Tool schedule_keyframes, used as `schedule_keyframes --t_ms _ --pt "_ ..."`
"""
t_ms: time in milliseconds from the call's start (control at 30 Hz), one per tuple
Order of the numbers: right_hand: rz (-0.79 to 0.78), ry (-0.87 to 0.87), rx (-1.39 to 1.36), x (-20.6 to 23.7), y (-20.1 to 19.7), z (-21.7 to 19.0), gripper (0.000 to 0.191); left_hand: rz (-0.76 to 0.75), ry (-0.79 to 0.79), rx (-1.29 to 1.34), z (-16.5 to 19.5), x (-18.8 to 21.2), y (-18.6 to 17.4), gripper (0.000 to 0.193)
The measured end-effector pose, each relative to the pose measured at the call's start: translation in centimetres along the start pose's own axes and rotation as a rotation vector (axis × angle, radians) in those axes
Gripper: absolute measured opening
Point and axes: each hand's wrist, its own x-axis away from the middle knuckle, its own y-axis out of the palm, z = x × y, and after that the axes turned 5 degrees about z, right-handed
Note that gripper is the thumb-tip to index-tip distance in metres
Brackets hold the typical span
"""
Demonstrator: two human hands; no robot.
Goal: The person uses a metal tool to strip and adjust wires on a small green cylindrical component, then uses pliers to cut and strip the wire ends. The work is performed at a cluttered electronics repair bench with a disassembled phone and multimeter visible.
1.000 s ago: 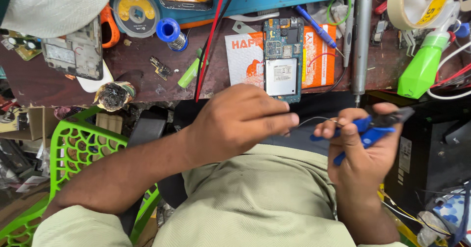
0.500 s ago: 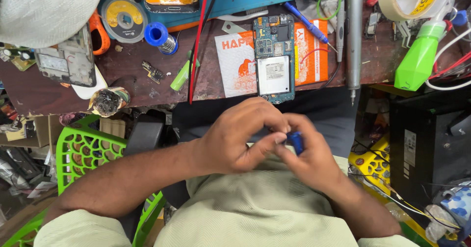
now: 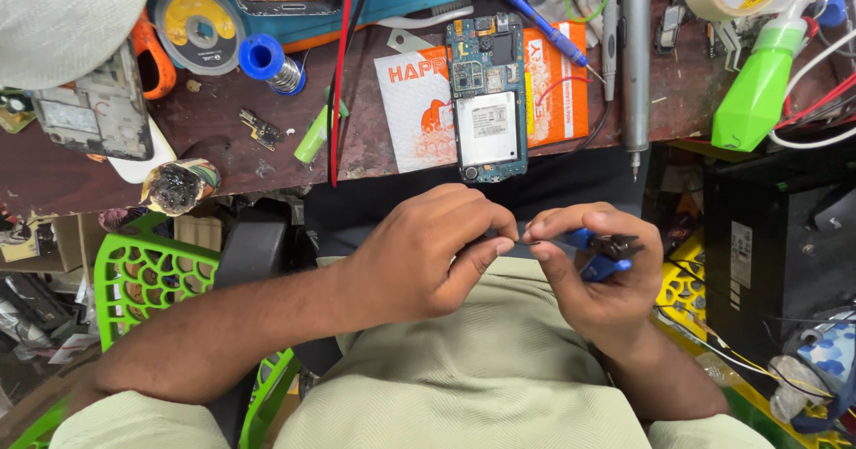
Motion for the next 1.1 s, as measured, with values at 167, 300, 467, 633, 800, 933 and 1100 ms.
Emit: schedule_keyframes --t_ms 167,300,467,633,800,933,1100 --pt "0.005 -0.024 -0.023 0.0 0.0 0.2 0.055 -0.002 -0.015 -0.007 -0.5 0.3 0.3 0.011" --pt "0.039 0.052 -0.07 0.2 0.0 0.4 0.053 -0.072 -0.17 0.078 -1.2 0.5 0.4 0.02" --pt "0.164 0.292 -0.461 0.2 -0.7 1.3 0.046 -0.004 -0.504 0.914 -2.4 0.0 -0.2 0.068" --pt "0.234 0.371 -0.595 -0.1 -1.4 1.9 0.043 -0.005 -0.511 0.994 -2.6 0.2 -0.7 0.085" --pt "0.241 0.329 -0.555 0.1 -1.6 1.6 0.042 -0.018 -0.522 0.995 -2.6 0.2 -0.6 0.087" --pt "0.239 0.312 -0.538 0.3 -1.5 1.3 0.042 -0.034 -0.518 0.962 -2.7 0.2 -0.5 0.086" --pt "0.199 0.291 -0.51 0.6 -0.9 1.3 0.043 0.017 -0.497 0.917 -2.4 0.0 0.5 0.057"
